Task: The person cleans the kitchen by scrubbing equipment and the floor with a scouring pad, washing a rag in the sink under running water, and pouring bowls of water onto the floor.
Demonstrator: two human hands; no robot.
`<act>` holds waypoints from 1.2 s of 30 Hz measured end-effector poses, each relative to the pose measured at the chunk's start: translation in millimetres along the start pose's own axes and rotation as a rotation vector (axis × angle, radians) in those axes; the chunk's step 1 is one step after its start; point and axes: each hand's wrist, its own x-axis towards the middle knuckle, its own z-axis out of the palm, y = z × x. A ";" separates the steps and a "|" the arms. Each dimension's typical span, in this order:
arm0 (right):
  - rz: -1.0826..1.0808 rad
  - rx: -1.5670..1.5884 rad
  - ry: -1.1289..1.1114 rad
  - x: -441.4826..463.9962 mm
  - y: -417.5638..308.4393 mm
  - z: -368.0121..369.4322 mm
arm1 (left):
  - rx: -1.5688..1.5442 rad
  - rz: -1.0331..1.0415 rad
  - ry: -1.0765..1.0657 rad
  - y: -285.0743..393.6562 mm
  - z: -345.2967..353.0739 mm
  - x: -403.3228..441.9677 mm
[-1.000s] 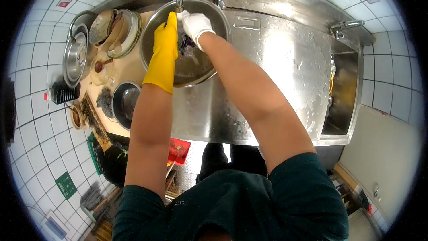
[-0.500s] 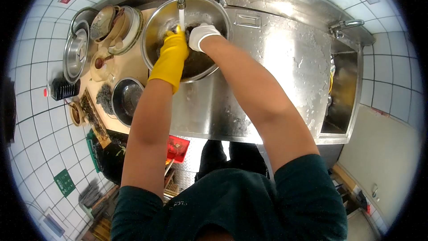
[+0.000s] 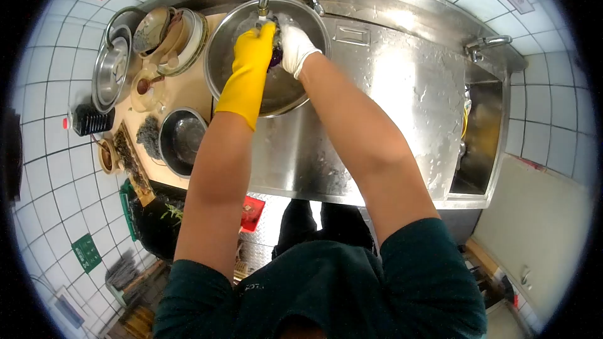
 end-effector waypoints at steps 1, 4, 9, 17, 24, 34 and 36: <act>-0.125 -0.552 0.160 6.4 3.2 -13.0 | 0.255 0.191 0.110 -9.2 2.8 2.8; -0.337 -1.764 0.484 -12.5 1.2 -7.8 | 0.560 0.217 -0.116 -5.5 -19.6 8.0; -0.162 -1.985 0.405 -47.8 -15.6 36.0 | 0.742 0.327 -0.272 -17.4 -11.8 25.0; 0.199 -2.091 0.280 -20.0 -7.6 16.1 | 0.851 0.163 -0.301 -31.4 -10.7 -8.1; 0.149 -0.540 0.345 -7.2 -7.3 2.4 | -0.354 -0.092 -0.290 -32.5 15.5 -4.1; -0.747 -2.198 0.015 -22.2 -10.1 -24.3 | 0.299 0.241 -0.007 -3.9 -6.0 -3.9; -0.368 -1.440 0.346 -46.9 -12.6 11.1 | 0.443 0.348 -0.050 -20.3 -12.5 10.5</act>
